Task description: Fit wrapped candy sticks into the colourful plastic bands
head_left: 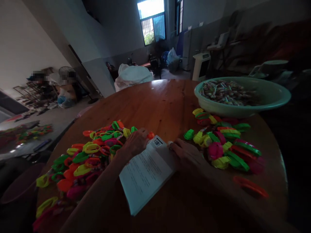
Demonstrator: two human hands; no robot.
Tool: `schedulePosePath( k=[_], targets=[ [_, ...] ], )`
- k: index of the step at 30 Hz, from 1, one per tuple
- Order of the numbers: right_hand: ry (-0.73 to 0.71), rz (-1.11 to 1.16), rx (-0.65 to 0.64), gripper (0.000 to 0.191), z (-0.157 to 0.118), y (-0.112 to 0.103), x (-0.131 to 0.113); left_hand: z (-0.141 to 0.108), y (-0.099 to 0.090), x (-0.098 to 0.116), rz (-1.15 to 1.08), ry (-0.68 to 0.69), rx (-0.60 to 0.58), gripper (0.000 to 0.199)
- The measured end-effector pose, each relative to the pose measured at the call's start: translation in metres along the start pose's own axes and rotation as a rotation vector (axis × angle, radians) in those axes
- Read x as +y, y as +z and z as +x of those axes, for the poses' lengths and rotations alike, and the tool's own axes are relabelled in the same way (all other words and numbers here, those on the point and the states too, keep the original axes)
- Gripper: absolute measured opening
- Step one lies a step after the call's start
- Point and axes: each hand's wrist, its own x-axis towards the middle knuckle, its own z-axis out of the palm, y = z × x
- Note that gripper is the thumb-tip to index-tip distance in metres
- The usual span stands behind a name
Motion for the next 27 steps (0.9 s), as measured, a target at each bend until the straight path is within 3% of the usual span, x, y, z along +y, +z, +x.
schedulePosePath(
  k=[6, 12, 19, 27],
  targets=[
    [0.012, 0.009, -0.040, 0.021, 0.018, 0.007, -0.014, -0.014, -0.001, -0.002, 0.056, 0.009, -0.027, 0.017],
    [0.097, -0.064, -0.104, 0.026, 0.032, 0.010, -0.027, -0.024, 0.007, -0.002, -0.058, 0.070, -0.007, 0.027],
    [0.028, 0.118, 0.087, 0.026, 0.048, 0.028, -0.021, -0.025, 0.018, -0.005, -0.095, 0.089, 0.058, 0.023],
    [-0.067, 0.240, 0.119, 0.031, 0.057, 0.027, -0.022, -0.025, 0.020, -0.007, -0.097, 0.102, 0.065, 0.020]
  ],
)
